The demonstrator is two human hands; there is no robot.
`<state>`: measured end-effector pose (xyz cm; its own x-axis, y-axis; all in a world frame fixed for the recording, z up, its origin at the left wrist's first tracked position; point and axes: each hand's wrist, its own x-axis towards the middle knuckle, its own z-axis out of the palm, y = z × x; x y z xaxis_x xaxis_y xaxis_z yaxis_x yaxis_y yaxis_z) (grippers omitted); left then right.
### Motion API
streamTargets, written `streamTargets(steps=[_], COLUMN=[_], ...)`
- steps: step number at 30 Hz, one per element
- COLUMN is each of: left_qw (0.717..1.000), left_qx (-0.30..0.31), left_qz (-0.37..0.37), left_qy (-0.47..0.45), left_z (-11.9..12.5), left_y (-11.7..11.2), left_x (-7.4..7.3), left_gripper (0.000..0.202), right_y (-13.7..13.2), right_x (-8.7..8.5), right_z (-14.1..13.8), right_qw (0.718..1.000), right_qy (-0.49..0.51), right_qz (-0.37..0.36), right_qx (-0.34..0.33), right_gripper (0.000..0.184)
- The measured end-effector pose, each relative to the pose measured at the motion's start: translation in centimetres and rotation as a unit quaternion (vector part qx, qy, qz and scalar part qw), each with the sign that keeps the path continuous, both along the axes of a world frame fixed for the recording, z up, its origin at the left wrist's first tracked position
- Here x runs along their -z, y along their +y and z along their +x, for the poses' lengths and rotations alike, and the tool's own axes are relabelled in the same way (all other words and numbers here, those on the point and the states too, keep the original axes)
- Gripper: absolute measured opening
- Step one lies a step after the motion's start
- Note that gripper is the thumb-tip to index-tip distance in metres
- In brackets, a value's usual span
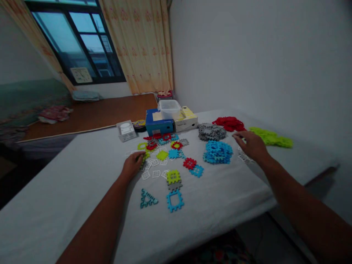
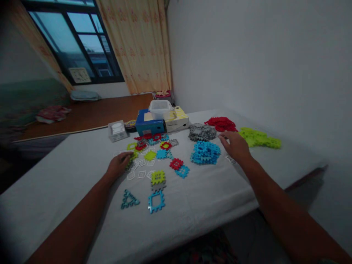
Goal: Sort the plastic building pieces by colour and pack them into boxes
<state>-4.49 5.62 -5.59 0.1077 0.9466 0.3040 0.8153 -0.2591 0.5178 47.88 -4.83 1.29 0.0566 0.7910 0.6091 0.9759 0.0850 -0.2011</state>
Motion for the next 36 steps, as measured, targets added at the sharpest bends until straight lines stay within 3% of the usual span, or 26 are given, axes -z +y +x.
streamTargets(steps=[3, 6, 11, 16, 20, 25, 26, 28, 31, 33, 36], left_qw=[1.000, 0.999, 0.996, 0.990, 0.991, 0.991, 0.991, 0.991, 0.990, 0.989, 0.990], left_qx=[0.000, -0.017, -0.036, -0.050, -0.035, -0.029, -0.029, -0.030, -0.034, -0.036, -0.032], left_qz=[0.001, 0.007, 0.027, 0.019, 0.018, 0.015, 0.014, 0.013, 0.010, 0.007, 0.008], left_qy=[-0.022, -0.035, -0.079, -0.133, -0.131, -0.133, -0.133, -0.133, -0.136, -0.140, -0.140], left_z=[0.3, 0.3, -0.1, -0.4, -0.4, -0.4, -0.4, -0.4, -0.5, -0.4, -0.4], left_y=[-0.3, -0.5, -0.4, -0.1, 0.2, 0.4, 0.4, 0.4, 0.3, 0.3, 0.2], left_x=[-0.1, -0.1, 0.1, 0.5, 0.7, 1.0, 1.0, 1.1, 1.1, 1.0, 1.0], left_gripper=[0.038, 0.039, 0.046, 0.045, 0.044, 0.043, 0.043, 0.042, 0.042, 0.042, 0.041], right_y=[0.5, 1.2, 4.4, 6.8, 6.2, 5.1, 5.4, 6.7, 9.1, 10.2, 10.3], right_x=[-1.6, -1.8, 0.0, 1.6, 2.5, 3.3, 3.2, 2.9, 2.2, 2.1, 2.4], right_z=[-7.9, -15.4, -23.8, -28.5, -30.6, -31.1, -30.8, -29.9, -27.9, -26.6, -25.7], right_qw=[0.983, 0.938, 0.887, 0.876, 0.870, 0.814, 0.815, 0.848, 0.908, 0.918, 0.904], right_qy=[-0.021, -0.065, -0.139, -0.149, -0.171, -0.123, -0.103, -0.072, -0.076, -0.113, -0.158], right_qz=[-0.044, -0.139, -0.232, -0.236, -0.251, -0.240, -0.233, -0.220, -0.220, -0.237, -0.268], right_qx=[-0.175, -0.310, -0.375, -0.394, -0.387, -0.514, -0.521, -0.477, -0.349, -0.297, -0.294], right_gripper=[0.027, 0.022, 0.025, 0.030, 0.031, 0.038, 0.040, 0.041, 0.037, 0.030, 0.022])
